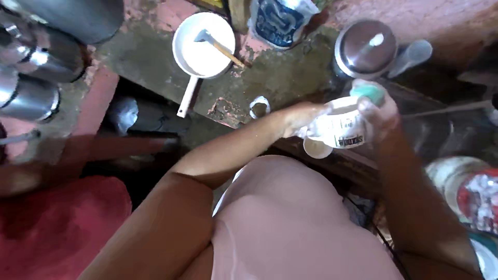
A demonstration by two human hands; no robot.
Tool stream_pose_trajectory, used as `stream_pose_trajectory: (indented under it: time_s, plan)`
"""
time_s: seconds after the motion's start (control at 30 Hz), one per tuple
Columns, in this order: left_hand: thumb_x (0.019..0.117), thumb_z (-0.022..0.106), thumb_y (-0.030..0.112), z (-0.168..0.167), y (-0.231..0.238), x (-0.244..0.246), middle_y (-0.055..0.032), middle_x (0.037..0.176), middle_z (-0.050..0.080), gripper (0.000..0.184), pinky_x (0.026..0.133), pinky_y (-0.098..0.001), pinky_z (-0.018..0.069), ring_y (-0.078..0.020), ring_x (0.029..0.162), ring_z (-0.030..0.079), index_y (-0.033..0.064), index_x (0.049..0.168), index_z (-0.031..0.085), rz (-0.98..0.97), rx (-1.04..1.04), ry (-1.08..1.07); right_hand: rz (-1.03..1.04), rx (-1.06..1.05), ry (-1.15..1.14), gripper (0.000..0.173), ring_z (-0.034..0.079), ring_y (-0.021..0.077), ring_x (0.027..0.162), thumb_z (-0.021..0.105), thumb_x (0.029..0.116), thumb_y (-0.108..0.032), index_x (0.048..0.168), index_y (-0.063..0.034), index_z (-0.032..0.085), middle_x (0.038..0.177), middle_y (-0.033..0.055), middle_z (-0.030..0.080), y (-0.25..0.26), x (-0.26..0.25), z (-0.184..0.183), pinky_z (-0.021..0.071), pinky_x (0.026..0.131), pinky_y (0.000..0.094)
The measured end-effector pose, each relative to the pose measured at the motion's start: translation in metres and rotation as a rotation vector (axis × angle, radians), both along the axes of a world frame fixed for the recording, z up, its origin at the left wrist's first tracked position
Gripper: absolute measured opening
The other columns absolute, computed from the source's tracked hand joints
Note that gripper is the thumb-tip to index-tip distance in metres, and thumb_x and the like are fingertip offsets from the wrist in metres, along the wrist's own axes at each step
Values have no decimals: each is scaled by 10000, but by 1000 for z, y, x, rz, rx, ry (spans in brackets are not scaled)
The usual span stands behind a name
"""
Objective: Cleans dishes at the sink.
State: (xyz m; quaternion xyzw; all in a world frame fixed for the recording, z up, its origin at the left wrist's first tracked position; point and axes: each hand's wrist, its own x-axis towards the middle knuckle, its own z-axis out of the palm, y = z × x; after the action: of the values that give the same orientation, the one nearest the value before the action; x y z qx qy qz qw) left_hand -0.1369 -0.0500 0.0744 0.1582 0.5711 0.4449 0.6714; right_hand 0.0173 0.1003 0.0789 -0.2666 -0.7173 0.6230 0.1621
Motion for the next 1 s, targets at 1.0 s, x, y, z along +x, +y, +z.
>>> stream_pose_trajectory:
  time_s: [1.0]
  plan:
    - [1056, 494, 122, -50, 56, 54, -62, 887, 675, 181, 644, -315, 595, -139, 730, 666, 22, 1201, 532, 481, 271, 154, -615, -232, 355, 539, 522, 193, 1366, 289, 1128, -335, 1522, 19, 388, 1486, 134, 524, -2, -9, -45, 449, 1156, 415]
